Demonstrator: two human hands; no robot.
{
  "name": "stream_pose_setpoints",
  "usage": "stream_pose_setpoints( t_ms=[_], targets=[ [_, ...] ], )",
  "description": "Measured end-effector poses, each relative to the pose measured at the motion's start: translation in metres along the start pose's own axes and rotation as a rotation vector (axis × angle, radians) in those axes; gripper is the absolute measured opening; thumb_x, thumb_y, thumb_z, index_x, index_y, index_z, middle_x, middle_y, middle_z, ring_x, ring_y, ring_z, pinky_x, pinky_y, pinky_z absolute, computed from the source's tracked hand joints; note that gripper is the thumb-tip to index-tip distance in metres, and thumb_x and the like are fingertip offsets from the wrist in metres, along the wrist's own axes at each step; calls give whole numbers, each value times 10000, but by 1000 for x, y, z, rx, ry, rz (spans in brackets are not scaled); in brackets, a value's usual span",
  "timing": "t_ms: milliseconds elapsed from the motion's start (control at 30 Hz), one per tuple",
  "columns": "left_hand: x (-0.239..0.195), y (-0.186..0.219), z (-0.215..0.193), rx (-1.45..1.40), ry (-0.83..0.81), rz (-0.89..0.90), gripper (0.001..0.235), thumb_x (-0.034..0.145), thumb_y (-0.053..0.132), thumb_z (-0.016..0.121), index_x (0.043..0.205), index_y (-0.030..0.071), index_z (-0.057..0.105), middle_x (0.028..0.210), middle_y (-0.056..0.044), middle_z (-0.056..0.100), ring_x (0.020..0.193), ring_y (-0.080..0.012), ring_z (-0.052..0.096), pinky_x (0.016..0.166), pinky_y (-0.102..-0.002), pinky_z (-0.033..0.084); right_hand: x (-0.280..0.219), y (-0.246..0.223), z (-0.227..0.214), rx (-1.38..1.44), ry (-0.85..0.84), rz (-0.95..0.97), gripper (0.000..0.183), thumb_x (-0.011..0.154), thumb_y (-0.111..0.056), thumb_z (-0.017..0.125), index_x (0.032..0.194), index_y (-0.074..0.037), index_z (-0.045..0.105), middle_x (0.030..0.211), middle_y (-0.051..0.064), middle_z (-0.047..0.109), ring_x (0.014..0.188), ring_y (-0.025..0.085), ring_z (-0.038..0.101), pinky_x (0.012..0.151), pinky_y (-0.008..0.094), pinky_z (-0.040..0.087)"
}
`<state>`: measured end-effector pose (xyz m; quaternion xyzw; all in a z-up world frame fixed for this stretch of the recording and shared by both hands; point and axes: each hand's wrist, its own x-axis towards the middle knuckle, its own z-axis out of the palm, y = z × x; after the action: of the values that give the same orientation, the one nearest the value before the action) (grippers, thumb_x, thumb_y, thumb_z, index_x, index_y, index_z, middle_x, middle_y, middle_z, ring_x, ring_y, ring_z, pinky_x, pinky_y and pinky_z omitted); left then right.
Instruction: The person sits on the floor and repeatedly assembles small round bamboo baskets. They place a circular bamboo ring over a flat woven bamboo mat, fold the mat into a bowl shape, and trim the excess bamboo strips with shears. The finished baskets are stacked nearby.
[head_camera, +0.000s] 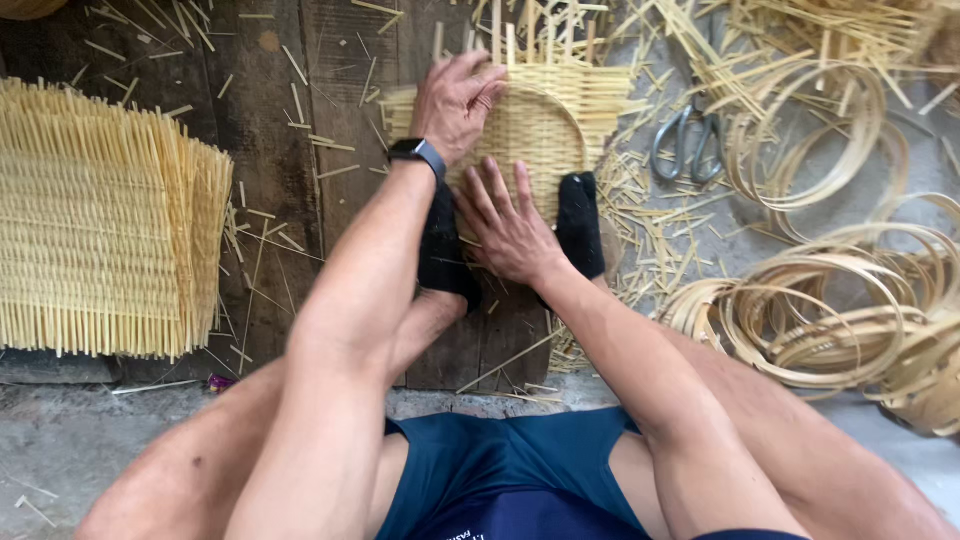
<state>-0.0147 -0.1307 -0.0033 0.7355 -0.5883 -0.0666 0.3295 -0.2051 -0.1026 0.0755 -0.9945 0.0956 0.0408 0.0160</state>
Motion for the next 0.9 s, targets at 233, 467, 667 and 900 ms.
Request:
stream_pose_setpoints(
  t_ms=[233,467,667,900],
  targets=[
    [-8,2,8,-261,-73,-282,327,1039,466,569,1111,228,782,1130,14,770,1014,-213,715,921,-392,565,-20,0,45,-181,221,-62,545,1071,-319,458,1546,-60,527,1576,230,428,1486,449,359,1192,683,288],
    [-7,2,8,-300,-44,-257,248,1037,388,584,1062,259,794,1107,7,785,952,-228,732,819,-369,587,-21,-3,48,-180,232,-56,549,1022,-299,480,1522,-84,550,1522,206,494,1448,423,421,1174,666,323],
    [-8,-1,5,-359,-165,-447,212,1013,387,607,1074,289,785,1030,34,788,913,-191,742,770,-358,601,-21,-8,40,-189,326,-5,507,1026,-285,568,1512,-141,582,1534,140,501,1462,355,435,1193,603,363],
    [3,-10,7,-365,-80,-240,234,968,426,667,1082,281,811,1349,-41,623,1089,-261,676,854,-386,581,9,56,2,353,159,40,388,898,-222,731,1260,-88,687,1289,136,648,1245,305,578,1086,495,427]
  ],
)
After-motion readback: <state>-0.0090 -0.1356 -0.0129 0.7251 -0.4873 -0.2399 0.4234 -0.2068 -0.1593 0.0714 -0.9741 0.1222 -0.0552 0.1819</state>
